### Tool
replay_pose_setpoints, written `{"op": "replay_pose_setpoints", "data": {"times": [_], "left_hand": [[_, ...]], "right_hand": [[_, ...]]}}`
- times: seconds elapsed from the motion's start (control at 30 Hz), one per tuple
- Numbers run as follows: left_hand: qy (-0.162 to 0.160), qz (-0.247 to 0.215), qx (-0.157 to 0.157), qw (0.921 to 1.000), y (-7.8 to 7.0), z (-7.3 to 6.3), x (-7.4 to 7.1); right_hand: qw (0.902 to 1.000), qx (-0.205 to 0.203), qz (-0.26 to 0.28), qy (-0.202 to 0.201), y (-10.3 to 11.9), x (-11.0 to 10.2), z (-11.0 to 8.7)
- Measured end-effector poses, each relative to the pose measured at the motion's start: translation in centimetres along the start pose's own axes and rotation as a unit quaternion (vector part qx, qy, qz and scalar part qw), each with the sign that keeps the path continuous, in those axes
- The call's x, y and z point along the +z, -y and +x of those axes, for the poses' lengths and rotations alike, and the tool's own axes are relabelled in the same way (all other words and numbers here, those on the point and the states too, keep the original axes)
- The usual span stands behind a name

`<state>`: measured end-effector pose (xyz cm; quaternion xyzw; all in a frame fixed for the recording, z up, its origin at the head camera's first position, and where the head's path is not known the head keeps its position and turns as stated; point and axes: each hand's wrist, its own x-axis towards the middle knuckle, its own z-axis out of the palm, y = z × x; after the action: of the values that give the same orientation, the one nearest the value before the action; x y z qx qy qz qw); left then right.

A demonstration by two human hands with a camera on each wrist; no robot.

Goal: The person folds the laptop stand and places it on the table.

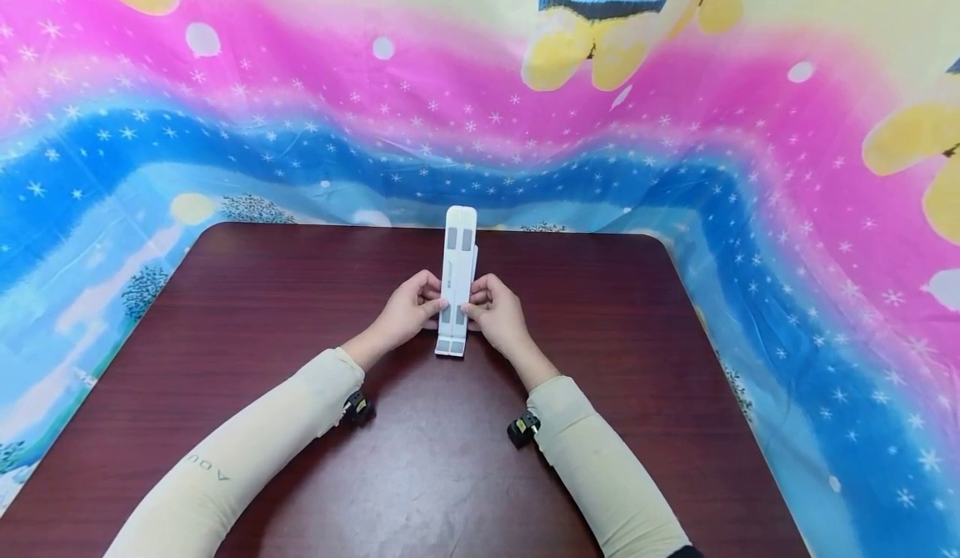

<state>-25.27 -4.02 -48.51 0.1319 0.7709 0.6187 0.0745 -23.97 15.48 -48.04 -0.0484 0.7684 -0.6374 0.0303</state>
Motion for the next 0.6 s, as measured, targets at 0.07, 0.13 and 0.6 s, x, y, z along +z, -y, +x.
{"op": "replay_pose_setpoints", "data": {"times": [0.07,0.13,0.6], "left_hand": [[0.003,0.008,-0.003,1.0,-0.1,0.1,-0.1],[0.004,0.015,-0.006,0.9999,-0.2,0.2,-0.1],[0.029,0.132,-0.026,0.9905,-1.5,-0.8,-0.4]], "right_hand": [[1.0,-0.002,-0.008,0.001,-0.1,-0.1,0.1],[0.9998,-0.006,-0.019,0.009,-0.1,-0.3,0.3],[0.9471,-0.114,-0.286,0.091,4.4,-6.3,3.9]]}}
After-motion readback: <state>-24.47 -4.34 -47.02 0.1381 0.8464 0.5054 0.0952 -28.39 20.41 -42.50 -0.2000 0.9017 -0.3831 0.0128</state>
